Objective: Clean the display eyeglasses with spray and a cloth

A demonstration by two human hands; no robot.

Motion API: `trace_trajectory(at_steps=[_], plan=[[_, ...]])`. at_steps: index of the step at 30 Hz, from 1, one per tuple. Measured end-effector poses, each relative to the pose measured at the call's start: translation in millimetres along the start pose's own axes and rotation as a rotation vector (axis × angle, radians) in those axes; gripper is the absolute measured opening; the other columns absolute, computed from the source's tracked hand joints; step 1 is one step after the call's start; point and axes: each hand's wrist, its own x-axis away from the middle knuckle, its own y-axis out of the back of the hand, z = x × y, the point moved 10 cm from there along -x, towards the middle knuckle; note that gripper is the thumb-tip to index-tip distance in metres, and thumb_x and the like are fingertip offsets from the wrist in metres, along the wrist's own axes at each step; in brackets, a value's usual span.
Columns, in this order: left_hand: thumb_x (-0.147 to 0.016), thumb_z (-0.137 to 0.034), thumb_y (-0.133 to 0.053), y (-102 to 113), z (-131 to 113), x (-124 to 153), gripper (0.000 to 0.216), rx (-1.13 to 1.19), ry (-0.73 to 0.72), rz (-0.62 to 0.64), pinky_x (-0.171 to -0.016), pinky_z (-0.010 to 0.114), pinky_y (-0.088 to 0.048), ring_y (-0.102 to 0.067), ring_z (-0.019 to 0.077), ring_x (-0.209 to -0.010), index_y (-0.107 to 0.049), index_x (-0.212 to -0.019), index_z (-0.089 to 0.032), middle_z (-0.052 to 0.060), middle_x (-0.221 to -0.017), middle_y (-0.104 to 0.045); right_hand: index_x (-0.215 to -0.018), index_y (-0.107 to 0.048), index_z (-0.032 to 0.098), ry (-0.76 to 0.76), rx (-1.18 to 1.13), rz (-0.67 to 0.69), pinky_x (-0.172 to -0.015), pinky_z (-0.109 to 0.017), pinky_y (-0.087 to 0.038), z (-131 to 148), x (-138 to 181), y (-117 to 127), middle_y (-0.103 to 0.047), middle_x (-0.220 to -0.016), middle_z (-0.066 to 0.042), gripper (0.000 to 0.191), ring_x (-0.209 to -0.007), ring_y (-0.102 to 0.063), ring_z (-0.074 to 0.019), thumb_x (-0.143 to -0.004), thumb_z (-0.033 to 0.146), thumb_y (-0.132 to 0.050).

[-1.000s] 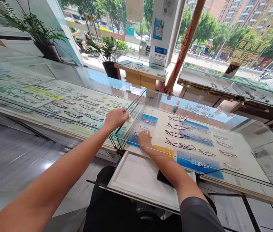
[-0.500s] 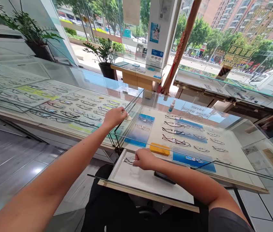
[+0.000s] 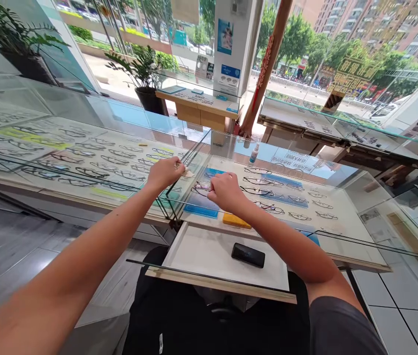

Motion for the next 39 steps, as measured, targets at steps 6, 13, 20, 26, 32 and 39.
trace_trajectory(at_steps=[6,13,20,26,32,39], plan=[[-0.101,-0.045,-0.047,3,0,1,0.04,-0.002,0.021,0.014,-0.068,0.036,-0.044,-0.075,0.0353,-0.094,-0.077,-0.113,-0.022,0.016,-0.098,-0.08,-0.103,-0.073,0.016,-0.025,0.218,-0.112,-0.125,-0.052,-0.027,-26,-30,-31,-0.075,-0.117,-0.017,0.016,-0.117,-0.061,-0.0334,-0.1,0.018,-0.057],[-0.1,-0.044,-0.048,3,-1,2,0.04,0.011,0.032,0.018,-0.074,0.038,-0.049,-0.075,0.0365,-0.099,-0.078,-0.114,-0.022,0.016,-0.1,-0.081,-0.109,-0.074,0.015,-0.019,0.225,-0.118,-0.127,-0.054,-0.024,-32,-28,-50,-0.073,-0.118,-0.018,0.021,-0.119,-0.059,-0.0341,-0.101,0.02,-0.055],[-0.1,-0.044,-0.048,2,0,0,0.039,-0.001,0.025,0.014,-0.073,0.038,-0.049,-0.075,0.0365,-0.099,-0.078,-0.113,-0.022,0.016,-0.101,-0.081,-0.108,-0.073,0.015,-0.037,0.204,-0.126,-0.127,-0.055,-0.024,-34,-30,-48,-0.071,-0.12,-0.018,0.023,-0.118,-0.058,-0.0341,-0.102,0.022,-0.053],[-0.1,-0.043,-0.05,2,0,0,0.037,0.017,0.022,0.009,-0.071,0.037,-0.047,-0.075,0.0365,-0.096,-0.077,-0.112,-0.022,0.016,-0.099,-0.08,-0.106,-0.073,0.015,-0.064,0.147,-0.136,-0.129,-0.056,-0.024,-32,-26,-36,-0.071,-0.129,-0.019,0.019,-0.122,-0.059,-0.0348,-0.099,0.021,-0.056],[-0.1,-0.043,-0.05,4,-3,2,0.035,0.004,0.011,0.002,-0.068,0.037,-0.045,-0.076,0.0363,-0.095,-0.076,-0.111,-0.022,0.015,-0.098,-0.08,-0.106,-0.069,0.021,0.177,-0.102,-0.055,-0.098,-0.04,-0.045,44,43,-23,-0.072,-0.113,-0.011,0.014,-0.106,-0.063,-0.0273,-0.103,0.023,-0.056],[-0.102,-0.045,-0.049,3,-1,2,0.038,0.01,0.023,0.028,-0.068,0.037,-0.045,-0.075,0.0352,-0.092,-0.076,-0.114,-0.022,0.014,-0.095,-0.08,-0.103,-0.071,0.021,0.185,-0.18,0.199,-0.089,-0.036,-0.046,34,57,-144,-0.076,-0.11,-0.008,0.011,-0.104,-0.065,-0.0243,-0.103,0.025,-0.061]])
